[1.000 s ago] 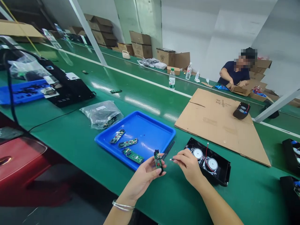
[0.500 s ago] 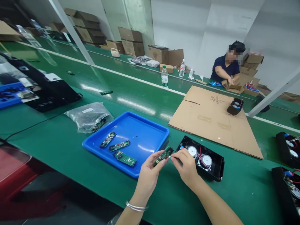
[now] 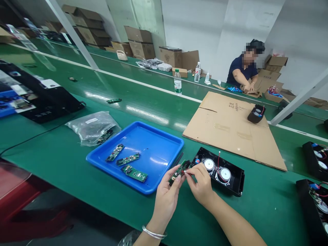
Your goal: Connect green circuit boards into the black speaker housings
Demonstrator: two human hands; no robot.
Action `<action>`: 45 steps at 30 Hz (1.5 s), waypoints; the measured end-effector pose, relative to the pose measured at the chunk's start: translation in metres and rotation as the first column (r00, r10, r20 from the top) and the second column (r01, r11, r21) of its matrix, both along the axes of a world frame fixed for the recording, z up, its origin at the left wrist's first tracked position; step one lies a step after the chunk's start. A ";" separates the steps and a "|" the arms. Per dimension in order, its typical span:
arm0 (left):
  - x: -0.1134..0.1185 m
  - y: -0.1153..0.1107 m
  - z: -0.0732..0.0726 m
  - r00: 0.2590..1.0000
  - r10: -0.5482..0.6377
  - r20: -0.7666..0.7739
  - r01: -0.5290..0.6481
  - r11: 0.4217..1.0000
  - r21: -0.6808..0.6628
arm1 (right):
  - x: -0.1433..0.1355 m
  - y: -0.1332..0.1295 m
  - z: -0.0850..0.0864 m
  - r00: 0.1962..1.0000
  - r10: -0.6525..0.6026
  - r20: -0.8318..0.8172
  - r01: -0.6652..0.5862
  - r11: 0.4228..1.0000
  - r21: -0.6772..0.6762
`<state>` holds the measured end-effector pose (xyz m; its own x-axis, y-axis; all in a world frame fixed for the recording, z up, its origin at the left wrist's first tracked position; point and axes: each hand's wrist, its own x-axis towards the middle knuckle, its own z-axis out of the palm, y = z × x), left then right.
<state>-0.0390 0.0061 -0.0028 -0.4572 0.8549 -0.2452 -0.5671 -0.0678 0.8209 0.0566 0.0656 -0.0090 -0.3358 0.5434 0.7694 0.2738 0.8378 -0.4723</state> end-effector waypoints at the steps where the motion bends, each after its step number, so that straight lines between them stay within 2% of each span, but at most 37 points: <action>1: 0.000 0.000 -0.001 1.000 0.003 -0.001 -0.003 1.000 0.002 | 0.000 0.000 0.000 1.000 0.002 -0.004 -0.002 1.000 0.000; 10: 0.003 0.000 -0.010 0.999 -0.027 0.020 0.026 0.999 0.034 | 0.000 0.001 0.001 1.000 -0.026 0.003 0.026 0.998 0.054; 16: 0.005 -0.002 -0.019 0.990 -0.002 -0.144 0.011 0.998 0.063 | 0.001 0.002 0.001 0.999 -0.026 0.019 0.024 0.995 0.095; 21: 0.006 -0.002 -0.016 0.999 0.008 -0.035 -0.003 0.992 0.130 | 0.001 0.002 0.004 1.000 0.013 -0.018 -0.011 0.998 0.069; 24: 0.007 -0.002 -0.014 1.000 0.018 -0.024 -0.014 0.988 0.153 | 0.000 0.002 0.004 0.998 0.019 -0.063 -0.014 0.998 0.069; 29: 0.010 -0.005 -0.013 0.999 0.021 -0.042 -0.015 0.991 0.133 | 0.001 0.003 0.005 0.996 0.042 -0.081 -0.036 0.996 0.076; 35: 0.010 -0.009 -0.013 0.999 0.045 -0.022 -0.043 0.993 0.109 | 0.000 0.004 0.003 0.988 0.100 -0.120 -0.102 0.995 -0.008; 38: 0.002 -0.005 -0.014 0.998 0.051 -0.039 -0.048 0.997 0.067 | -0.001 0.005 0.002 0.997 0.070 -0.030 -0.069 0.997 0.034; 40: -0.005 -0.001 -0.012 0.997 -0.023 -0.073 0.024 1.000 0.010 | 0.001 0.006 0.005 0.995 0.030 0.090 -0.037 0.997 0.071; 42: -0.009 0.002 -0.009 0.983 -0.165 -0.077 0.161 0.986 -0.052 | 0.007 0.007 0.010 0.976 0.023 0.219 -0.040 0.996 0.077; 45: -0.009 0.000 -0.004 0.945 -0.326 -0.003 0.324 0.942 -0.088 | 0.028 0.013 0.023 0.923 0.024 0.384 -0.027 1.000 0.003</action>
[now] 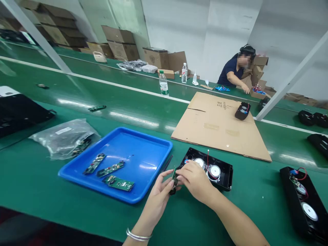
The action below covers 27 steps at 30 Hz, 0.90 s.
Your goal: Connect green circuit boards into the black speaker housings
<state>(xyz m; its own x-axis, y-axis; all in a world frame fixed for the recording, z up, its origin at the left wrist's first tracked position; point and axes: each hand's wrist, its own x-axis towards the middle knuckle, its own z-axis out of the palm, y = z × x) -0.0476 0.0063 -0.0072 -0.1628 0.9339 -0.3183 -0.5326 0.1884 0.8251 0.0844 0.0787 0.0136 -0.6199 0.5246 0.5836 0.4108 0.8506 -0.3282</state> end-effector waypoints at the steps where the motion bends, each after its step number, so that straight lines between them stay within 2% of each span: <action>1: 0.002 -0.002 0.001 1.000 -0.018 0.025 0.018 1.000 -0.004 | 0.010 0.003 0.004 0.994 -0.065 0.091 0.069 0.997 -0.042; 3: 0.007 -0.007 0.002 0.998 -0.032 0.051 0.032 0.999 0.003 | 0.032 0.010 0.010 0.914 -0.228 0.336 0.276 0.955 -0.105; 5: 0.013 -0.012 0.000 0.996 -0.081 0.033 0.080 0.997 0.018 | 0.051 0.017 0.010 0.781 -0.312 0.541 0.430 0.897 -0.103; 6: 0.015 -0.013 -0.001 0.993 -0.120 0.010 0.119 0.993 0.023 | 0.059 0.019 0.009 0.735 -0.316 0.599 0.458 0.884 -0.096; 9: 0.021 -0.012 -0.004 0.973 -0.216 -0.078 0.218 0.976 0.018 | 0.069 0.022 0.000 0.690 -0.297 0.660 0.460 0.884 -0.082; 13: 0.023 -0.002 -0.007 0.964 -0.205 -0.170 0.214 0.976 0.039 | 0.071 0.019 -0.007 0.645 -0.312 0.698 0.472 0.880 -0.043; 17: 0.022 0.007 -0.005 0.962 -0.133 -0.240 0.152 0.986 0.063 | 0.081 0.017 -0.005 0.630 -0.305 0.714 0.464 0.885 -0.032; 21: 0.023 0.016 0.004 0.948 -0.054 -0.314 0.084 0.993 0.083 | 0.090 0.020 0.003 0.660 -0.284 0.695 0.407 0.913 -0.014; 24: 0.025 0.025 0.015 0.926 -0.070 -0.370 0.102 0.993 0.067 | 0.090 0.021 0.006 0.695 -0.266 0.669 0.381 0.924 -0.028; 27: 0.031 0.034 0.022 0.923 -0.126 -0.363 0.150 0.988 0.039 | 0.088 0.025 0.007 0.785 -0.275 0.554 0.371 0.926 -0.065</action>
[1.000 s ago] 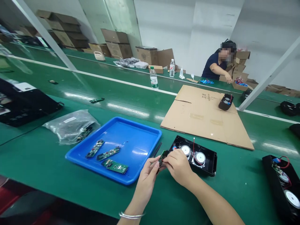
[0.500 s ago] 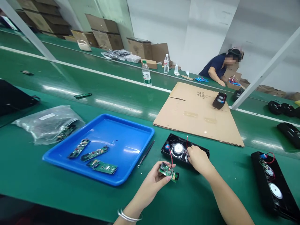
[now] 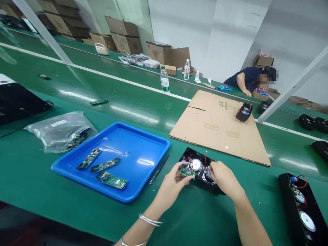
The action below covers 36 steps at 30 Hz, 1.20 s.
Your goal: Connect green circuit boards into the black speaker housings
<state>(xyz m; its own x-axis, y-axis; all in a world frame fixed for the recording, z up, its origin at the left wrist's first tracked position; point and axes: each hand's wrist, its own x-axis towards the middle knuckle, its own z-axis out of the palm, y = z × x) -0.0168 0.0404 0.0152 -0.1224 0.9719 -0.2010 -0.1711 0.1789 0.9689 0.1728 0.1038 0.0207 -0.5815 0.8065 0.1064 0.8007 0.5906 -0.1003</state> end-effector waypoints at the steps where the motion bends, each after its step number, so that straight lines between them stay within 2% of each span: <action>1: 0.002 0.003 0.001 1.000 -0.003 0.014 0.003 1.000 -0.002 | -0.001 0.002 0.000 0.996 0.005 -0.086 -0.005 1.000 0.008; 4: 0.008 0.012 -0.002 1.000 -0.002 0.026 0.001 1.000 0.021 | -0.008 0.006 -0.006 0.920 -0.019 -0.392 0.000 0.999 -0.050; 7: 0.013 0.019 -0.006 1.000 -0.002 -0.001 0.002 0.999 0.053 | -0.019 0.008 -0.016 0.736 -0.192 -0.649 -0.018 0.953 -0.303; 10: 0.015 0.023 -0.009 1.000 0.010 0.026 -0.011 0.999 0.045 | -0.027 0.007 -0.026 0.553 -0.410 -0.725 -0.129 0.818 -0.561; 11: 0.015 0.023 -0.010 0.999 0.017 0.042 -0.019 0.999 0.037 | -0.028 0.006 -0.028 0.528 -0.445 -0.724 -0.151 0.790 -0.595; 12: 0.015 0.023 -0.010 0.998 0.026 0.055 -0.028 0.999 0.027 | -0.029 0.004 -0.029 0.527 -0.447 -0.723 -0.148 0.789 -0.596; 14: 0.015 0.023 -0.011 0.997 0.049 0.056 -0.050 0.999 0.013 | -0.030 0.002 -0.029 0.596 -0.346 -0.725 -0.099 0.864 -0.494; 16: 0.014 0.023 -0.012 0.997 0.064 0.041 -0.065 0.998 0.008 | -0.029 -0.001 -0.028 0.710 -0.174 -0.682 -0.052 0.953 -0.298; 17: 0.014 0.022 -0.012 0.997 0.070 0.034 -0.070 0.997 0.009 | -0.029 -0.002 -0.027 0.766 -0.096 -0.635 -0.042 0.979 -0.198; 20: 0.014 0.023 -0.013 0.998 0.068 0.013 -0.068 0.997 0.020 | -0.030 -0.003 -0.029 0.888 0.048 -0.457 -0.045 0.999 0.018; 23: 0.013 0.024 -0.013 0.999 0.045 -0.013 -0.045 0.999 0.030 | -0.031 -0.003 -0.030 0.953 0.138 -0.272 -0.096 0.982 0.162; 28: 0.012 0.025 -0.011 0.998 0.002 -0.055 0.000 0.999 0.038 | -0.029 -0.003 -0.026 0.977 0.199 -0.073 -0.176 0.953 0.246; 36: 0.012 0.024 -0.012 0.988 -0.034 -0.150 0.046 0.996 0.073 | -0.029 -0.004 -0.024 0.987 0.160 -0.019 -0.152 0.964 0.219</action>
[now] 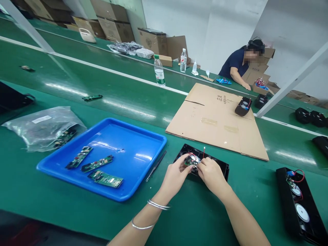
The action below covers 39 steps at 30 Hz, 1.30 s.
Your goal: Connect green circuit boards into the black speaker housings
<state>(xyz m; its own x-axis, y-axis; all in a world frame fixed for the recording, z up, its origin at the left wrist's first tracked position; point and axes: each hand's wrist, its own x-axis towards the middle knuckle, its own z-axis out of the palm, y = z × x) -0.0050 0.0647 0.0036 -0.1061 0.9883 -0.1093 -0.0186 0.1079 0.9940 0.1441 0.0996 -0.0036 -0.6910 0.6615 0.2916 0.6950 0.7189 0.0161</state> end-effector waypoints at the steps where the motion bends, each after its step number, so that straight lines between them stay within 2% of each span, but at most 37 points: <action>1: 0.000 0.000 -0.001 1.000 -0.002 -0.009 0.002 1.000 0.003 | 0.000 0.000 0.000 1.000 -0.001 0.001 0.001 1.000 -0.004; 14: 0.000 0.000 -0.008 0.988 -0.031 -0.148 0.040 0.998 0.057 | -0.001 0.000 -0.003 0.998 -0.001 0.061 0.004 0.999 -0.043; 18: -0.002 0.001 -0.008 0.986 -0.077 -0.146 0.089 0.993 0.075 | 0.003 0.003 0.000 0.999 -0.044 -0.011 0.042 0.989 -0.138; 23: -0.005 0.004 -0.008 0.990 -0.109 -0.088 0.115 0.991 0.065 | 0.003 0.008 0.002 0.994 -0.063 -0.088 0.033 0.952 -0.304; 30: -0.002 0.003 -0.009 0.999 -0.048 -0.005 0.048 0.998 0.028 | -0.005 0.007 0.003 0.980 -0.141 -0.141 0.086 0.937 -0.338; 35: 0.001 0.001 -0.010 0.999 0.046 0.022 -0.046 0.999 -0.006 | -0.001 0.009 0.005 0.932 -0.319 -0.173 0.252 0.912 -0.324; 37: 0.003 0.000 -0.010 0.998 0.068 0.009 -0.068 0.998 -0.012 | 0.000 0.010 0.003 0.925 -0.330 -0.189 0.256 0.908 -0.333; 39: 0.005 0.000 -0.010 0.995 0.094 -0.017 -0.094 0.995 -0.013 | 0.001 0.012 0.001 0.899 -0.339 -0.277 0.228 0.903 -0.364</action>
<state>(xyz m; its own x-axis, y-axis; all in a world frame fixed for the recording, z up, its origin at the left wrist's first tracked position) 0.0002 0.0644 -0.0064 -0.2007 0.9723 -0.1199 -0.0135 0.1196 0.9927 0.1454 0.1112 -0.0025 -0.3613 0.9086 0.2097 0.7951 0.4177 -0.4398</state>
